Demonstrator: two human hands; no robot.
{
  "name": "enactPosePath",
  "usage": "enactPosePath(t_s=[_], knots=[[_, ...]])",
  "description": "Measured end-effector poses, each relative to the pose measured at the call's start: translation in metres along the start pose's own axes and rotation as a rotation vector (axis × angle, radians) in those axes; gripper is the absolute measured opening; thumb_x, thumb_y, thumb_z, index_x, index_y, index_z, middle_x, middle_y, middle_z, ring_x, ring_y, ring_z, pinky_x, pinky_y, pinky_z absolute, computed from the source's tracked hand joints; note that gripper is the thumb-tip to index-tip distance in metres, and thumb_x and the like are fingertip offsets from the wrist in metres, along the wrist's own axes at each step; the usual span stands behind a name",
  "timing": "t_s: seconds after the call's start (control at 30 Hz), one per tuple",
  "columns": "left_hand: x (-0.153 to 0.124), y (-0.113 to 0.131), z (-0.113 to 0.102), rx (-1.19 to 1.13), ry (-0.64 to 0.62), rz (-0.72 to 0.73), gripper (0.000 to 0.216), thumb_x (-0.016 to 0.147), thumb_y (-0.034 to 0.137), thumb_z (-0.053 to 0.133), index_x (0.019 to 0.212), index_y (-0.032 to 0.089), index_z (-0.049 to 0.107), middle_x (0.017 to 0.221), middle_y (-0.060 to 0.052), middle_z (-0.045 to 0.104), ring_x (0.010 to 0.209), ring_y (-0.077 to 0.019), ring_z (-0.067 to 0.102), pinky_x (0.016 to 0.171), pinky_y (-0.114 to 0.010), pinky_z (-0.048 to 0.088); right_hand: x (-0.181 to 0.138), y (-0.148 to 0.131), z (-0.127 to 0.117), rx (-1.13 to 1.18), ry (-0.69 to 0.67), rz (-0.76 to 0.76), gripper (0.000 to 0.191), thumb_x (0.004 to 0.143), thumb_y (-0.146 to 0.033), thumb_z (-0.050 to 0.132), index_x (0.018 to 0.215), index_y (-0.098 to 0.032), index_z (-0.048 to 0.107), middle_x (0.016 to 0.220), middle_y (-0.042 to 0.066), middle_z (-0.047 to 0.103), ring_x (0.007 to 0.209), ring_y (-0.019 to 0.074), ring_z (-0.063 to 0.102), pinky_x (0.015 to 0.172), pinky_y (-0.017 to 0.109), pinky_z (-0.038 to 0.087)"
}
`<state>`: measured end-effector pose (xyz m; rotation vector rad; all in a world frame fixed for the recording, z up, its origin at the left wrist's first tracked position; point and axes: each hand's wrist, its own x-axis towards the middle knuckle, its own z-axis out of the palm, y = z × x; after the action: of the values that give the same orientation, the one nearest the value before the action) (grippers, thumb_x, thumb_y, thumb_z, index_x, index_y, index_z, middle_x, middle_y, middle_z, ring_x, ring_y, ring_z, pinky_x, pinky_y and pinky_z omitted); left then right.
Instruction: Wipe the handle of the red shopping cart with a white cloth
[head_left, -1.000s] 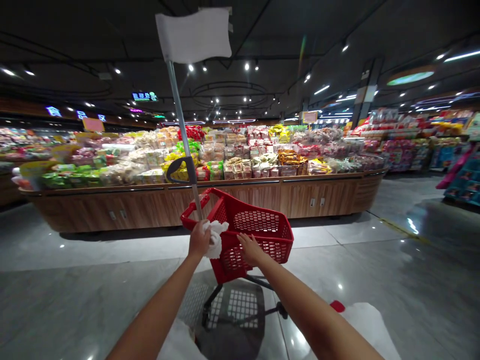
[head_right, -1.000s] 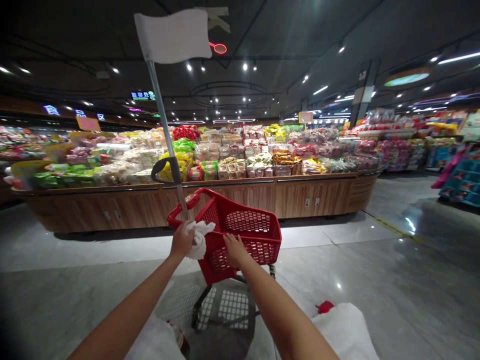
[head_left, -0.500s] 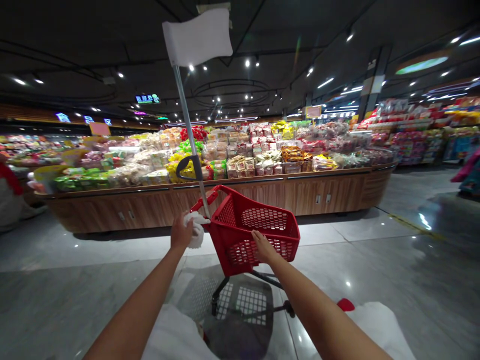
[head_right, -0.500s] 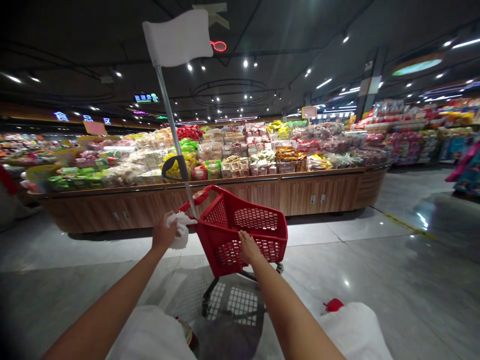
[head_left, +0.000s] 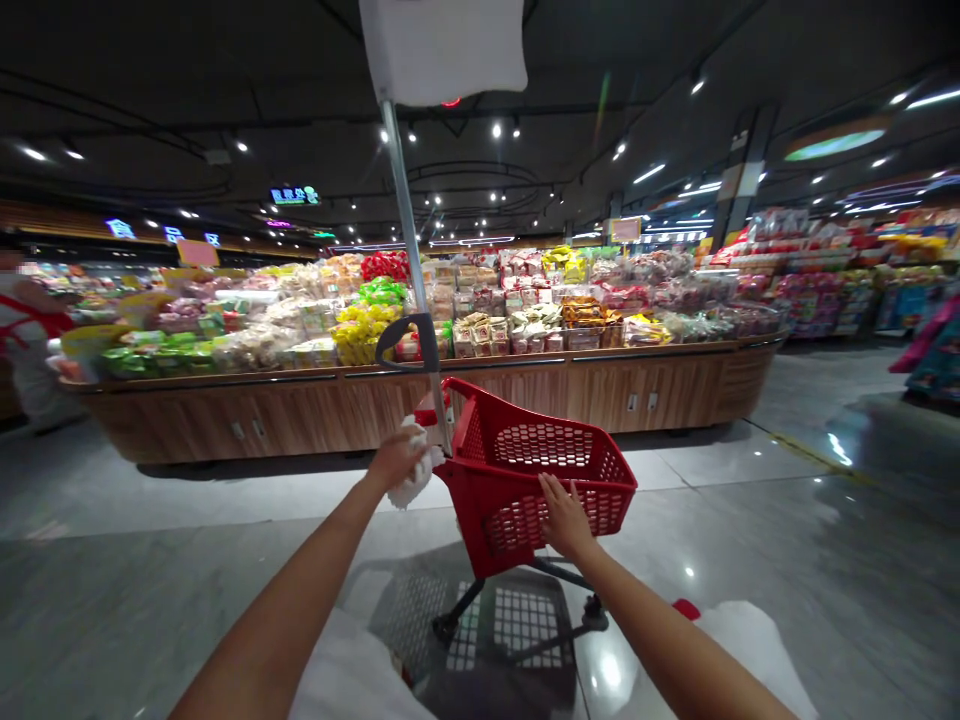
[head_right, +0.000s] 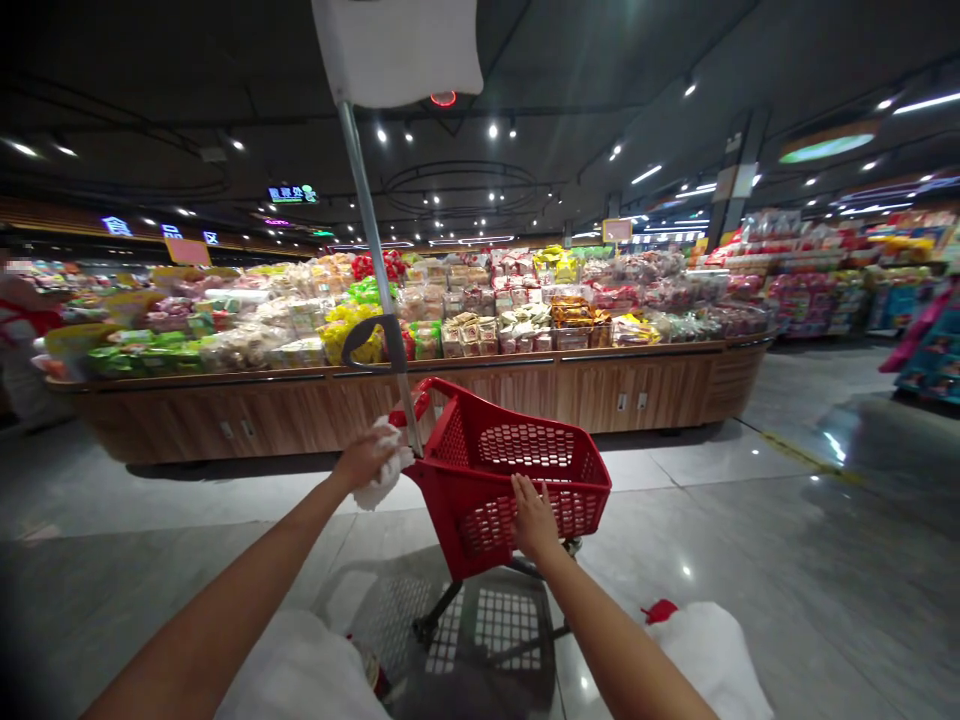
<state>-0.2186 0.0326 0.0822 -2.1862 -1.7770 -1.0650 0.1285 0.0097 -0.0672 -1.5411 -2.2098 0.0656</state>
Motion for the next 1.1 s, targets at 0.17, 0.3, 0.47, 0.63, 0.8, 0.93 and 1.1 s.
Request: enactPosePath(t_s=[0.17,0.3,0.47,0.63,0.8,0.93,1.1], knots=[[-0.022,0.047,0.031,0.078,-0.068,0.144,0.039,0.072,0.042,0.067,0.103,0.018,0.063,0.112,-0.013,0.065,0.113,-0.0285,0.057,0.103,-0.044,0.042,0.045,-0.064,-0.020,0.284,0.118,-0.046,0.069,0.079,-0.023,0.045,0.146,-0.017,0.028,0.151,0.011,0.033,0.140,0.0235,0.026,0.114,0.044,0.020],[-0.030,0.080,0.036,0.049,-0.111,0.240,0.031,0.075,0.024,0.061,0.105,0.017,0.065,0.109,-0.011,0.067,0.109,-0.0264,0.058,0.101,-0.041,0.044,0.083,-0.111,-0.033,0.558,0.209,0.077,0.046,0.089,-0.038,0.037,0.129,-0.018,0.046,0.120,0.010,0.062,0.112,0.0249,0.056,0.094,0.038,0.041],[-0.009,0.080,0.024,-0.041,-0.241,0.355,0.038,0.068,0.011,0.053,0.101,0.025,0.067,0.108,-0.001,0.070,0.102,-0.0196,0.063,0.095,-0.033,0.049,0.078,-0.101,-0.045,0.545,0.368,0.374,0.035,0.091,-0.046,0.031,0.090,-0.022,0.057,0.081,0.003,0.067,0.083,0.0249,0.063,0.080,0.035,0.040],[0.011,0.097,0.032,-0.092,-0.097,0.294,0.041,0.068,0.011,0.052,0.105,0.021,0.066,0.114,-0.006,0.068,0.107,-0.0224,0.062,0.097,-0.036,0.049,0.053,-0.074,-0.058,0.532,0.475,0.390,0.037,0.088,-0.050,0.034,0.081,-0.022,0.056,0.069,0.002,0.064,0.071,0.0224,0.060,0.072,0.031,0.038],[0.002,0.145,0.056,-0.172,-0.290,0.561,0.044,0.069,0.007,0.053,0.107,0.023,0.067,0.112,-0.003,0.069,0.107,-0.0190,0.062,0.096,-0.031,0.048,0.038,-0.056,-0.072,0.602,0.507,0.360,0.039,0.085,-0.053,0.036,0.079,-0.022,0.059,0.065,0.002,0.063,0.069,0.0214,0.058,0.066,0.028,0.036],[0.019,0.137,0.056,-0.059,-0.374,0.501,0.040,0.073,0.009,0.054,0.108,0.023,0.068,0.112,-0.003,0.070,0.104,-0.0197,0.064,0.096,-0.032,0.048,0.031,-0.041,-0.077,0.746,0.491,0.347,0.038,0.082,-0.054,0.039,0.075,-0.022,0.058,0.062,0.000,0.060,0.064,0.0192,0.055,0.063,0.027,0.036],[0.046,0.104,0.051,0.077,-0.326,0.315,0.043,0.077,0.009,0.050,0.116,0.022,0.065,0.125,-0.005,0.064,0.117,-0.0206,0.057,0.104,-0.033,0.042,0.027,-0.023,-0.074,0.929,0.444,0.262,0.032,0.079,-0.052,0.048,0.074,-0.022,0.056,0.061,-0.003,0.056,0.059,0.0159,0.050,0.058,0.024,0.037]])
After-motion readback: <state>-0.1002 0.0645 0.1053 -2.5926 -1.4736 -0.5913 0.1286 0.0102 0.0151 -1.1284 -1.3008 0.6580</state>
